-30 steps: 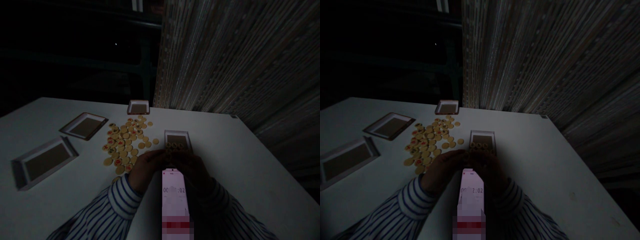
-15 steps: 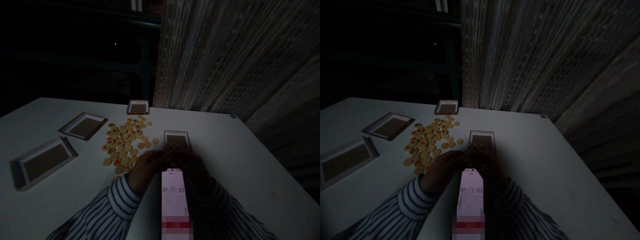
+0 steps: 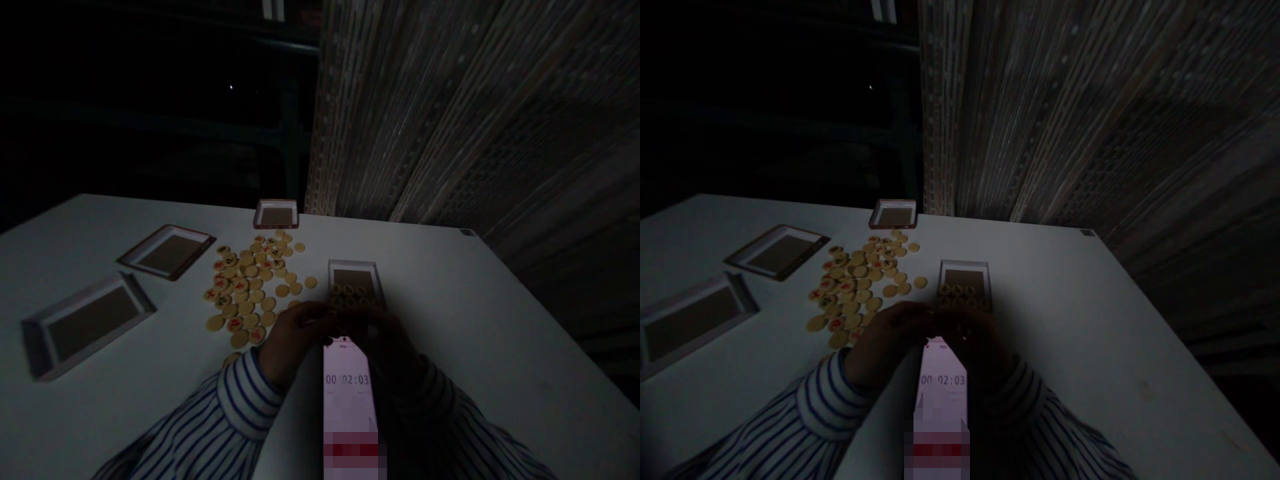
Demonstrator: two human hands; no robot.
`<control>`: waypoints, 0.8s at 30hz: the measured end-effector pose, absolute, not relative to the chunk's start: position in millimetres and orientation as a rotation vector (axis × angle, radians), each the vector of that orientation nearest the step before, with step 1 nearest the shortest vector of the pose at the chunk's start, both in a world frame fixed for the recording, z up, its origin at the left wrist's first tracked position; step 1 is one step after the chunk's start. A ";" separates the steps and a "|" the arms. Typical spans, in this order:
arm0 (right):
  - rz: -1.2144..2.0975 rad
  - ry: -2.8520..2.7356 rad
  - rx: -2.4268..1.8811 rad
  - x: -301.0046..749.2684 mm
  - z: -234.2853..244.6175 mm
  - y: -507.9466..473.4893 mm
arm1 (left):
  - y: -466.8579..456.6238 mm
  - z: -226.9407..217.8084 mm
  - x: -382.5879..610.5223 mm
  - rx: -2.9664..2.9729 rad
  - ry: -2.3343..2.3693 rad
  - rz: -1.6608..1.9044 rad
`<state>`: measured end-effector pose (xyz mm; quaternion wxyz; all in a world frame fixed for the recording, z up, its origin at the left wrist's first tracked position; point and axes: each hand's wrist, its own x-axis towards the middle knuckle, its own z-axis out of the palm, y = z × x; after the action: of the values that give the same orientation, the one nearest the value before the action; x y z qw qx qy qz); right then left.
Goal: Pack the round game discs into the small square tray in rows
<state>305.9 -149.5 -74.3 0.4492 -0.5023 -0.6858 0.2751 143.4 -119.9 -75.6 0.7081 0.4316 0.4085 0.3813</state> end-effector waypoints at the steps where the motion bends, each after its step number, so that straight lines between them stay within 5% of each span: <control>1: 0.653 -1.697 -1.233 305.8 -75.5 -149.6 | -119.9 -76.1 143.5 0.963 0.912 0.853; 24: 0.178 -1.965 -1.108 309.5 -76.6 -147.2 | -119.2 -71.7 145.8 0.980 0.989 0.904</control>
<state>309.5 -147.2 -76.6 0.4254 -0.4431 -0.7859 0.0712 145.8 -119.2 -71.7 0.6750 0.4356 0.4395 0.4019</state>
